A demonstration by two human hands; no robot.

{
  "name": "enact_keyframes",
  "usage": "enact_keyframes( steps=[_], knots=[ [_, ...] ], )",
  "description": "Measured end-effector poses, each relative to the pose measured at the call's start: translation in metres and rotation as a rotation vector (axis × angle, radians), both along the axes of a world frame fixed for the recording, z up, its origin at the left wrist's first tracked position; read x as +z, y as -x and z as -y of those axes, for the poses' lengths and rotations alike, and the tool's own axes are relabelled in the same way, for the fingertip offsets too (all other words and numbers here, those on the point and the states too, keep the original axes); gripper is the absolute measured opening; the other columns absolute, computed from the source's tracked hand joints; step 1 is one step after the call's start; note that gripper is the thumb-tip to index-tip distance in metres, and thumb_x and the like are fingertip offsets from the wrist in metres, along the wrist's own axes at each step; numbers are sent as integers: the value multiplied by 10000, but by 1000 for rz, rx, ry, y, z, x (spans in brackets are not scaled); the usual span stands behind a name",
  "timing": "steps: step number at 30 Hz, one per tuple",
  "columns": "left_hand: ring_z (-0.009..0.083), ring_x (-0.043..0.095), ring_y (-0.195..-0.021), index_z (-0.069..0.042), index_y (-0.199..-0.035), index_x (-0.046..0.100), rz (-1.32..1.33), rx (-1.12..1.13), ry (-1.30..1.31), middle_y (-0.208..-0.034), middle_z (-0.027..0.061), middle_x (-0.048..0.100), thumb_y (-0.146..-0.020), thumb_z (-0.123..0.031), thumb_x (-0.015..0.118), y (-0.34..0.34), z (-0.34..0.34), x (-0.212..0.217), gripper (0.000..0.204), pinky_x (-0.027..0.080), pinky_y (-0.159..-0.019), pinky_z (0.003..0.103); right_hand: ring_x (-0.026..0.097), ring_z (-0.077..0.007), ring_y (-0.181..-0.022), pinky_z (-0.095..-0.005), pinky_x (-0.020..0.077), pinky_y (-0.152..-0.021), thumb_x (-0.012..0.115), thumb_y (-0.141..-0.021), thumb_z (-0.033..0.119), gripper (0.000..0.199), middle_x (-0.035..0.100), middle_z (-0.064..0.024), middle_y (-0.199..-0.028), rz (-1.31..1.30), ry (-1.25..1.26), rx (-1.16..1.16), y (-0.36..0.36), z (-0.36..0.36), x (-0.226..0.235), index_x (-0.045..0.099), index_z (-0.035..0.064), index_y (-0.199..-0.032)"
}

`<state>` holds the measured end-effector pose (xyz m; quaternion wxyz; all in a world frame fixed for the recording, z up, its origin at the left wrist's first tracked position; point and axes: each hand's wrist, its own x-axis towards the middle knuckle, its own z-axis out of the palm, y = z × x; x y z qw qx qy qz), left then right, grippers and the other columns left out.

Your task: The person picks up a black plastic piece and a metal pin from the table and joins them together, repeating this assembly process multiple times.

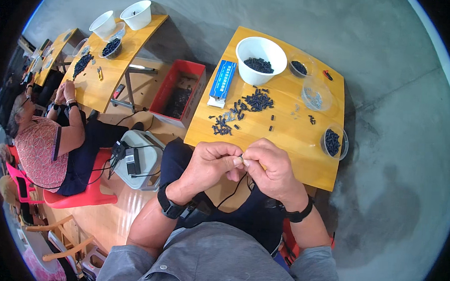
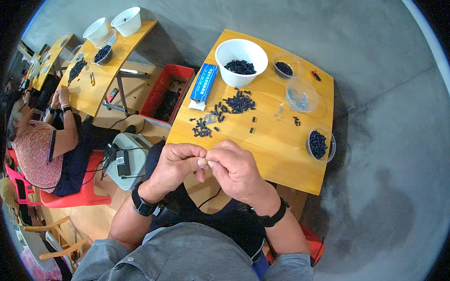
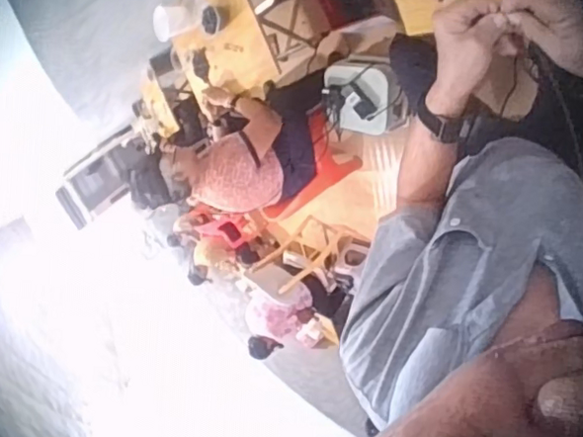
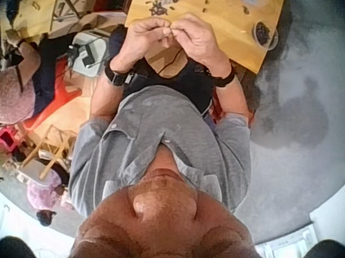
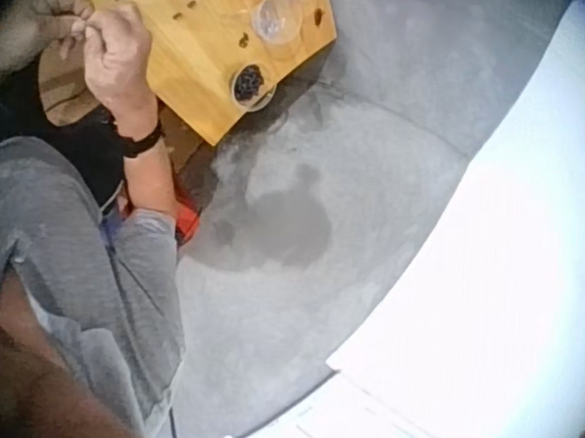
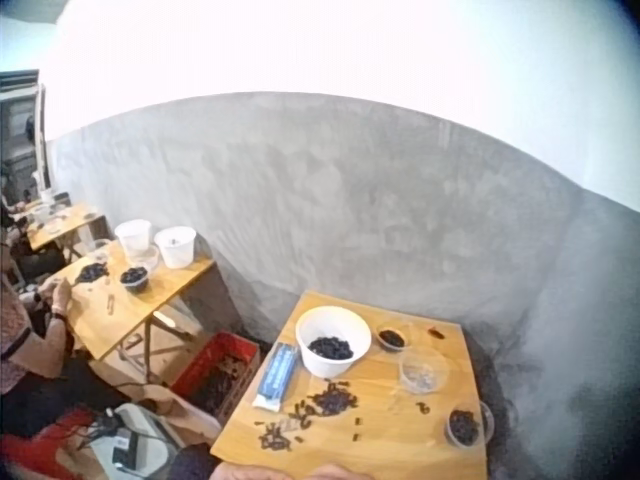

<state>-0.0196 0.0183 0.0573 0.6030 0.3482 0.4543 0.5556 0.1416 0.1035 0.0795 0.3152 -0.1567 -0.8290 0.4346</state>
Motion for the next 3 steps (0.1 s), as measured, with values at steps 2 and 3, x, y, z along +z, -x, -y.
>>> enact_keyframes(
  steps=[2, 3],
  knots=[
    [117, 619, -630, 45, -914, 652, 32, -11, 36, -797, 68, 654, -875, -12, 591, 1, -1, -10, 92, 510, -571, 228, 598, -244, -722, -321, 476, -627, 616, -763, -75, 165, 585, -114, -815, 46, 74, 12, -1, -3, -11, 608, 11, -904],
    [131, 631, -640, 40, -929, 655, 56, -17, 71, -809, 79, 662, -877, -13, 589, 1, -1, -14, 99, 516, -579, 232, 599, -241, -729, -326, 478, -635, 624, -767, -60, 169, 587, -112, -822, 71, 97, 28, -3, -6, -18, 608, 17, -917]
  ],
)
